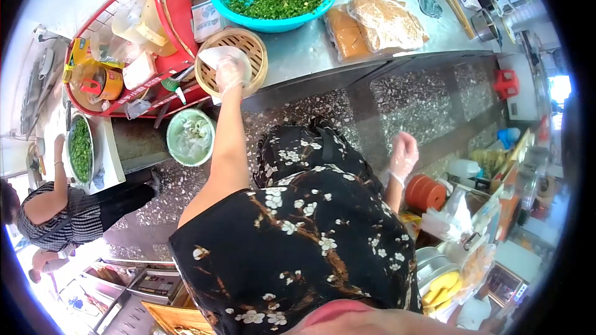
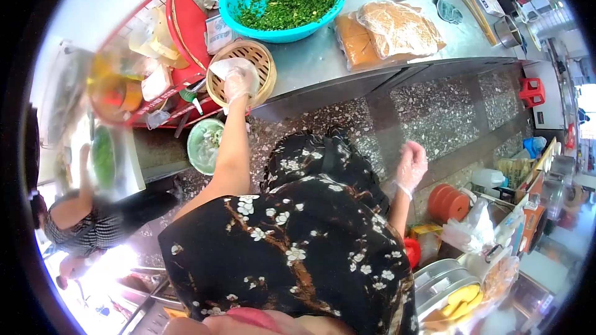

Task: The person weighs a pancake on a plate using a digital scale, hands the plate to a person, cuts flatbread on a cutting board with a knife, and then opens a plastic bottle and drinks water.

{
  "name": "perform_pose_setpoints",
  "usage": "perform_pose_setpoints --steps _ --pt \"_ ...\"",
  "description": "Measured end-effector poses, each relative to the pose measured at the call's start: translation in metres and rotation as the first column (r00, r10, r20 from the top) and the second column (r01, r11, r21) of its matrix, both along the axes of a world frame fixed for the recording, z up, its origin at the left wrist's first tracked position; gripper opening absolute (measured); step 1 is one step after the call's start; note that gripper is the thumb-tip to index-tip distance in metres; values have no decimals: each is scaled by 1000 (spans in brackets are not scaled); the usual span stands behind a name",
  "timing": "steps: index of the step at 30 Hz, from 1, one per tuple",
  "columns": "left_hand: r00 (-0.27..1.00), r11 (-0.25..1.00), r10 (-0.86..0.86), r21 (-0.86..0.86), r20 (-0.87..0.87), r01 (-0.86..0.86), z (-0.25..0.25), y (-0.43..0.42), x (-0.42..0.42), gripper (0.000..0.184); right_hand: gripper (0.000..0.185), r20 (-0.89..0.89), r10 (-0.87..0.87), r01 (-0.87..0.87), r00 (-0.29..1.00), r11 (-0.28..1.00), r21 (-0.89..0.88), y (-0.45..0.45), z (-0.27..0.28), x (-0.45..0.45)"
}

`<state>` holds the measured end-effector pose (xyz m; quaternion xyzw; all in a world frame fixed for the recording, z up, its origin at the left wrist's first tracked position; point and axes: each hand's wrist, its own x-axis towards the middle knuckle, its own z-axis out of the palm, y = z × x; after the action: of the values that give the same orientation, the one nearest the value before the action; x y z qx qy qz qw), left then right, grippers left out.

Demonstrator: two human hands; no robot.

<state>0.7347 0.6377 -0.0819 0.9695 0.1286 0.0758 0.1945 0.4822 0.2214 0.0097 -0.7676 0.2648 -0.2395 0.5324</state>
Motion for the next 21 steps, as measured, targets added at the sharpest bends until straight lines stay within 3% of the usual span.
perform_pose_setpoints --steps 2,6,8,10,13,15,17,18,20,21 --pt "970 995 8 -95 -243 -32 7 7 6 42 12 -29 19 -20 999 999 -28 7 0 14" --pt "968 963 187 -164 -167 -214 61 -15 -2 37 13 -68 90 -89 994 996 28 19 -5 33" --pt "982 974 166 -138 -92 -177 46 -11 11 36 12 -166 186 -210 968 968 -139 36 12 44" --pt "953 992 62 -86 -297 -91 47 -8 26 33 12 -168 211 -227 963 971 -78 42 10 49" --pt "967 995 61 -64 -247 -79 24 0 37 32 12 -166 230 -256 959 953 -160 49 15 58" --pt "973 994 61 -73 -221 -79 18 11 35 33 12 -169 223 -245 960 962 -120 50 13 58" --pt "964 940 -61 -340 -257 -31 30 24 24 28 12 -176 213 -229 961 971 -75 50 6 54" --pt "962 942 -60 -335 -266 -33 18 30 22 28 12 -183 214 -229 960 971 -65 48 2 52" --pt "980 742 89 -644 -180 -186 -13 41 14 28 11 -195 223 -236 955 971 -46 45 -5 47" --pt "972 607 125 -760 -197 -232 4 35 5 25 11 -211 223 -233 952 972 -25 44 -9 45"
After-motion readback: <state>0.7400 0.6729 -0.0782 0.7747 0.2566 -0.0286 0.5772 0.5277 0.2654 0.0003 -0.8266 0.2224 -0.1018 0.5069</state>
